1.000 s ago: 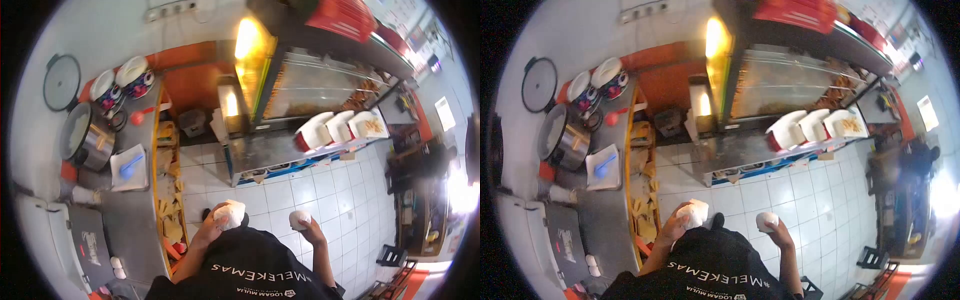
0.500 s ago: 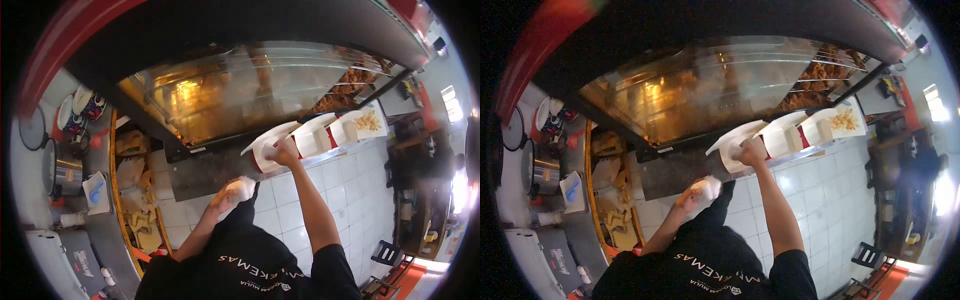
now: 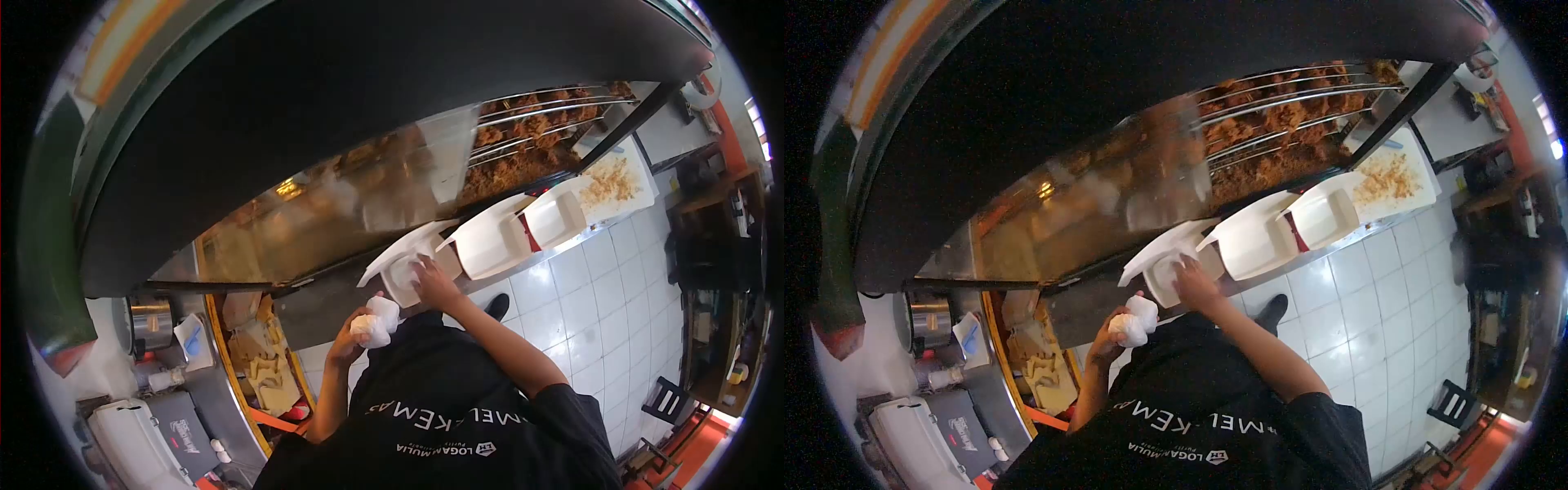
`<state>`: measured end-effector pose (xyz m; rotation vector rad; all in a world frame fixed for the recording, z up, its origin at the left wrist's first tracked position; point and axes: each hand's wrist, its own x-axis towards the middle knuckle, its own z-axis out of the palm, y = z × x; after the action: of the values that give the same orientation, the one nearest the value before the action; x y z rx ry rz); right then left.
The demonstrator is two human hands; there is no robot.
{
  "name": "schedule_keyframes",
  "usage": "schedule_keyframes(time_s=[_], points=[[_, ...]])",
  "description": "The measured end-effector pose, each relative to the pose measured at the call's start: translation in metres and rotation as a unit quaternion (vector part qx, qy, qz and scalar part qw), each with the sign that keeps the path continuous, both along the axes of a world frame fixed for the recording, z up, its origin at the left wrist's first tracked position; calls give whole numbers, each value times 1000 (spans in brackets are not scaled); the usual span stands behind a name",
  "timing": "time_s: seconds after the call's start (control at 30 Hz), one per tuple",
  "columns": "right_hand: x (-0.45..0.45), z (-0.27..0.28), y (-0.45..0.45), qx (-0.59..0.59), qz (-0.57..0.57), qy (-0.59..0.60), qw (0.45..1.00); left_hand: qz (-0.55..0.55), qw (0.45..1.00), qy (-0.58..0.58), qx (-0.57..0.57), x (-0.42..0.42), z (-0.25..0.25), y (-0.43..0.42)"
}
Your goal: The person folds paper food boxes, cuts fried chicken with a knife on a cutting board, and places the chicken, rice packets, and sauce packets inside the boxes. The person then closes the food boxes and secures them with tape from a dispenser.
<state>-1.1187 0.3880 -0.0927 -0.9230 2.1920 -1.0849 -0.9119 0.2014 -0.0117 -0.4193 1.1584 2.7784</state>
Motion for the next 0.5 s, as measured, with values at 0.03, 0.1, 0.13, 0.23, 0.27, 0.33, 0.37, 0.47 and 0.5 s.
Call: schedule_keyframes(time_s=[0.03, 0.1, 0.13, 0.23, 0.27, 0.33, 0.37, 0.47, 0.5], points=[[-9, 28, 9, -21, -2, -106, 994, -14, 1000, 16, -15, -12, 7, 5], [-21, 99, 34, -57, -5, -318, 946, -26, 998, 6, -54, -54, 50, 34], [-27, 131, 52, -106, -60, -505, 854, -36, 997, 27, -59, -81, 61, 53], [-53, 127, 122, -138, -40, -353, 925, -103, 987, 110, -58, -145, 47, 101], [-71, 123, 148, -128, -46, -377, 916, -138, 984, 84, -77, -164, 42, 113], [-103, 118, 201, -130, -85, -376, 914, -128, 985, 46, -103, -193, 47, 147], [-120, 113, 224, -128, -123, -372, 911, -98, 988, 7, -122, -205, 38, 157], [-185, 132, 274, -90, -207, -290, 930, 8, 961, -85, -264, -235, -1, 185], [-208, 127, 282, -47, -173, -248, 952, 35, 906, -134, -399, -242, -32, 187]])
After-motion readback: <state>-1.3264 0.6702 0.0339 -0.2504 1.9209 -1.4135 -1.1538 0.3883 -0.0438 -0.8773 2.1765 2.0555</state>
